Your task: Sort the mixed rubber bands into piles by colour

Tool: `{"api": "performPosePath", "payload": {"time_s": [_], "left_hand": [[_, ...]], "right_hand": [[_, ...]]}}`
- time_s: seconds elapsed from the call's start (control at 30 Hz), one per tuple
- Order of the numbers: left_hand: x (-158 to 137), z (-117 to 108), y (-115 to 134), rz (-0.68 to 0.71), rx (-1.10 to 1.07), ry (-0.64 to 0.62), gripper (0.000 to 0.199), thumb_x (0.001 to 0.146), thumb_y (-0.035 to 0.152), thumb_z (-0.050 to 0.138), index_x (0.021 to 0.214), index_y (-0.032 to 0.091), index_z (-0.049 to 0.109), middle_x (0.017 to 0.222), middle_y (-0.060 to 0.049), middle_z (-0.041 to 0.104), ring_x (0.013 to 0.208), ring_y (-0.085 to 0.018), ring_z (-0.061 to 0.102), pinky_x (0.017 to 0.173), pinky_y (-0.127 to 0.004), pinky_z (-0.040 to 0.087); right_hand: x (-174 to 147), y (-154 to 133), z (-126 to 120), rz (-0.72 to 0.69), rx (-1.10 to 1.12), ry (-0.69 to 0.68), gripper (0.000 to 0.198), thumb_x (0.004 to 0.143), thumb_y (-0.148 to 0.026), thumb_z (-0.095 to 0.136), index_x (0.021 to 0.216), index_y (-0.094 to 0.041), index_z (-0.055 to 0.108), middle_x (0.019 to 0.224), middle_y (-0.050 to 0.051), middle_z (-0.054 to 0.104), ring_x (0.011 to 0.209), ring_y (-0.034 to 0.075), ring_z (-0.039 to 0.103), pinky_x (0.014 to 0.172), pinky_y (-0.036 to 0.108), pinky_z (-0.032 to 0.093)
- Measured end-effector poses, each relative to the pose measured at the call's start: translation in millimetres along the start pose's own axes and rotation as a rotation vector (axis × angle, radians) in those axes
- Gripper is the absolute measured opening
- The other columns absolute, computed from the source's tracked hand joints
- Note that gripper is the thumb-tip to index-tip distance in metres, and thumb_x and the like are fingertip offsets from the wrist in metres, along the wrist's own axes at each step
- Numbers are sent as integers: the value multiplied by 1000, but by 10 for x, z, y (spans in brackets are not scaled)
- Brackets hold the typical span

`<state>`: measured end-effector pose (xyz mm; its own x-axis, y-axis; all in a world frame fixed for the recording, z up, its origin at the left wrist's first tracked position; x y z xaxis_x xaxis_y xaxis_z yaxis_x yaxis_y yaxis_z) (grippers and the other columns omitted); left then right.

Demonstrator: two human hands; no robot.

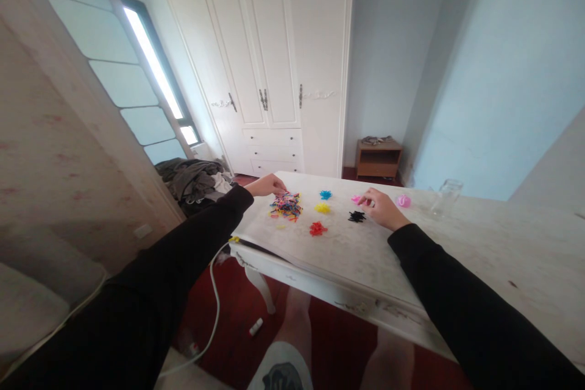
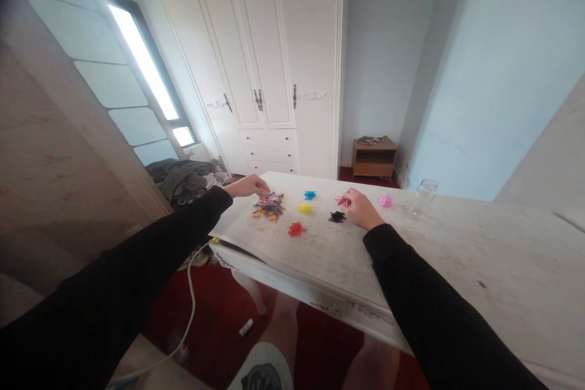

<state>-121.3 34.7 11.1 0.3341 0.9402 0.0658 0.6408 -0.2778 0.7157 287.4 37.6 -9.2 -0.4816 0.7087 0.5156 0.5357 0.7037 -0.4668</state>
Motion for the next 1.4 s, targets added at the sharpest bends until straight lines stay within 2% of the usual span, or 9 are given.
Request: {"api": "performPosePath", "payload": {"time_s": [0.17,0.4,0.53,0.67,0.9,1.13,1.3,1.4], "left_hand": [[-2,25,23,25,47,-35,25,79,30,72,89,9,81,77,-12,77,68,-18,70,66,-27,54],[0,-42,32,23,93,5,26,69,32,81,84,11,82,80,-11,78,71,-18,69,70,-27,52],[10,-73,-1,-6,73,33,28,63,32,84,81,11,82,75,-11,77,66,-18,68,65,-27,51],[18,-60,-17,-10,55,24,27,66,31,81,84,11,82,69,-10,75,62,-17,67,61,-27,51],[16,-35,11,-3,69,7,29,65,29,82,88,12,82,77,-10,78,68,-19,70,66,-28,53],[-1,-62,21,15,136,27,32,63,34,85,84,11,82,76,-11,77,68,-19,68,64,-27,51],[7,-63,-7,2,114,32,34,67,34,81,92,11,82,75,-10,77,67,-18,67,64,-27,50],[11,-55,-5,16,130,36,29,68,34,79,87,12,82,77,-9,77,68,-18,66,66,-27,49]], "right_hand": [[3,-6,0,12,-5,-11,15,76,-7,60,77,-16,72,86,5,61,74,16,59,73,29,46],[-3,-35,-5,19,-18,-26,15,77,-8,60,78,-16,73,85,4,61,74,16,59,72,28,45],[-2,-35,2,9,-22,-31,15,78,-9,60,78,-16,73,85,4,60,74,16,59,73,28,45],[-4,-27,5,-9,-15,-23,14,77,-10,60,76,-17,72,84,4,61,73,15,59,72,28,46],[-9,-19,11,-14,-6,-24,12,77,-11,62,76,-17,72,84,4,63,72,15,59,72,28,46],[-8,-22,25,-21,-14,-32,13,76,-11,60,75,-17,72,85,5,64,72,15,58,72,29,45],[-9,-28,25,-19,-18,-43,12,76,-10,61,75,-17,72,85,5,64,72,16,58,72,29,45],[-10,-29,24,-19,-23,-47,13,76,-10,61,76,-17,71,86,5,65,72,15,58,72,28,45]]}}
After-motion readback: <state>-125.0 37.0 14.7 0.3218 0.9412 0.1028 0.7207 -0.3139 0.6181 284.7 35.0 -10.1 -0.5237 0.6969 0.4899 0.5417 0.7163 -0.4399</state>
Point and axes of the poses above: each hand's wrist, its own x-axis towards the middle knuckle, its own z-axis out of the palm, y = z × x, the point moved 4 cm from there along x, towards the middle knuckle
